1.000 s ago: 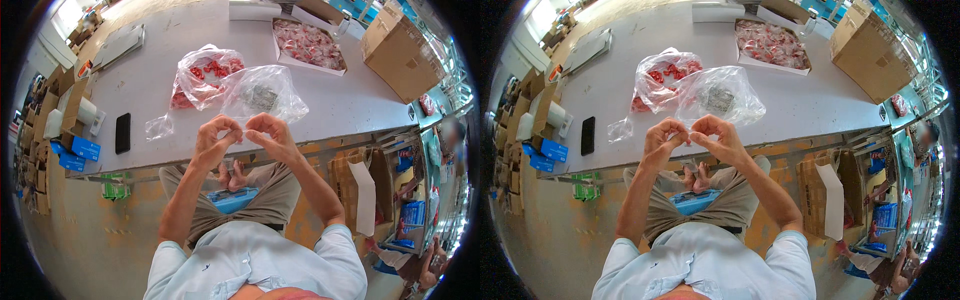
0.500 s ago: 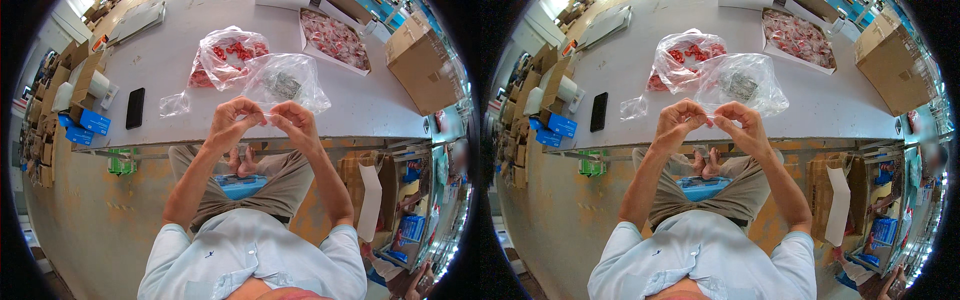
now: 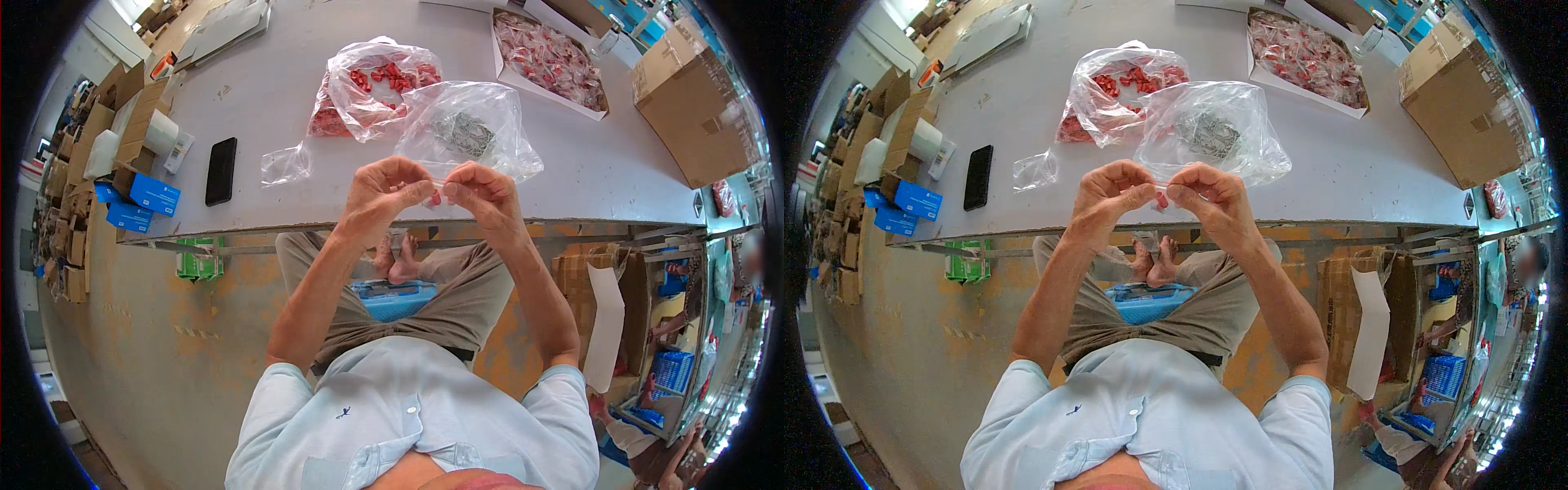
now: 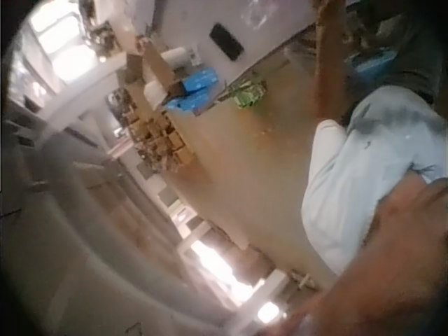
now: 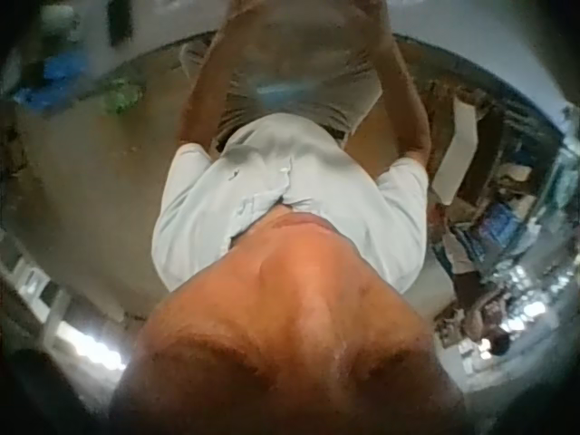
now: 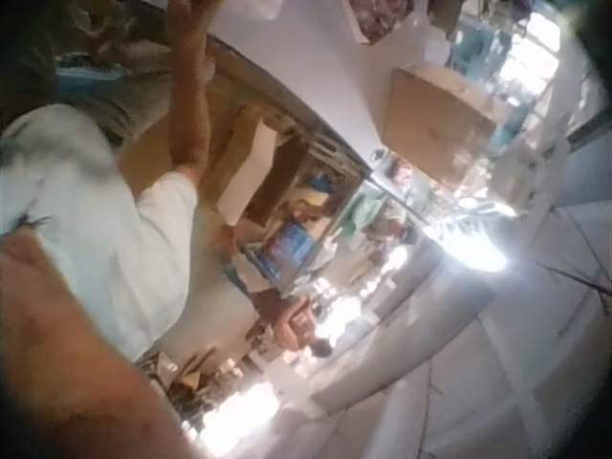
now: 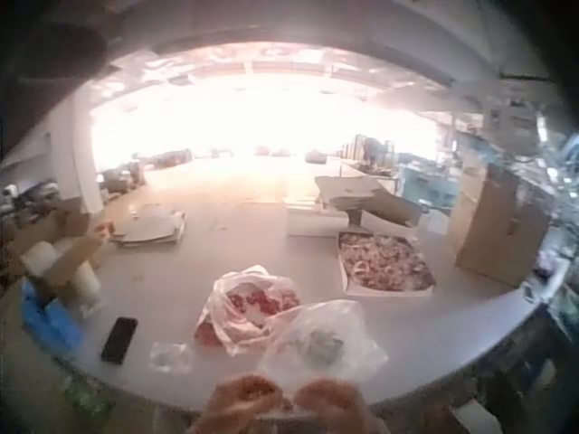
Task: Packaging small red plastic components and metal screws into plastic bags.
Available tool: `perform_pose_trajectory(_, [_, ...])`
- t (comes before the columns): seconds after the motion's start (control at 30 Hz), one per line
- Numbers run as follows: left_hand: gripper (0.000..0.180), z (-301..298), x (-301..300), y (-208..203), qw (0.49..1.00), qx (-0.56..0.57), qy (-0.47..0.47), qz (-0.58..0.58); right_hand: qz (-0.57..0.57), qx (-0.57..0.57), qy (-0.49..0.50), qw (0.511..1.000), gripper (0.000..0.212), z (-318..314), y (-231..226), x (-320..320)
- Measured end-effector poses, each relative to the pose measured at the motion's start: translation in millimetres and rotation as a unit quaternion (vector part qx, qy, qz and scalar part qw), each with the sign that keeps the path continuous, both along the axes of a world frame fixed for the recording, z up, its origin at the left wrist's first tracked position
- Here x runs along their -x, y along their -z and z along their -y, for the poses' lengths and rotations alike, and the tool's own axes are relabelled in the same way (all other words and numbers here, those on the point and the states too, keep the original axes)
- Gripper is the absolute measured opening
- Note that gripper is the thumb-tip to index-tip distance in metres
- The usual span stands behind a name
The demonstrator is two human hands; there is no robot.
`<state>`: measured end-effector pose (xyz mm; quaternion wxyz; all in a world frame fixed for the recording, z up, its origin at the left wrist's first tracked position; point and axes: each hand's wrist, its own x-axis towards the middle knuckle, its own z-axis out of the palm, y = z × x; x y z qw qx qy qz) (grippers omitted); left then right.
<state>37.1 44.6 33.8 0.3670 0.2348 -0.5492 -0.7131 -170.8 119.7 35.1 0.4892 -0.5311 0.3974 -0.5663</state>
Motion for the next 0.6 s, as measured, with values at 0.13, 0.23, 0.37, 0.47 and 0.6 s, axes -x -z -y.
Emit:
perform_pose_trajectory(0.13, [0.009, 3.9, -6.3, -0.9, 0.999, 0.021, -0.017, 0.034, 0.035, -0.028, 0.019, 0.999, 0.011, -2.5, 2.5, 3.6])
perform_pose_trajectory(0.23, [0.01, 2.2, -3.6, 0.7, 0.999, 0.028, -0.026, 0.03, 0.015, -0.042, 0.012, 0.999, 0.011, -4.7, -8.0, -2.9])
perform_pose_trajectory(0.37, [0.01, -2.5, -0.7, -2.4, 0.997, 0.042, -0.055, 0.027, 0.015, -0.016, 0.023, 1.0, 0.013, -1.9, -1.3, -1.6])
perform_pose_trajectory(0.47, [0.01, -1.0, 0.5, 1.2, 0.994, 0.083, -0.061, 0.047, -0.003, 0.001, 0.006, 1.0, 0.013, 0.4, 3.7, 1.2])
perform_pose_trajectory(0.6, [0.01, 0.2, 2.2, 0.9, 0.992, 0.083, -0.056, 0.08, -0.018, -0.027, 0.03, 0.999, 0.012, -4.0, -4.3, -1.8])
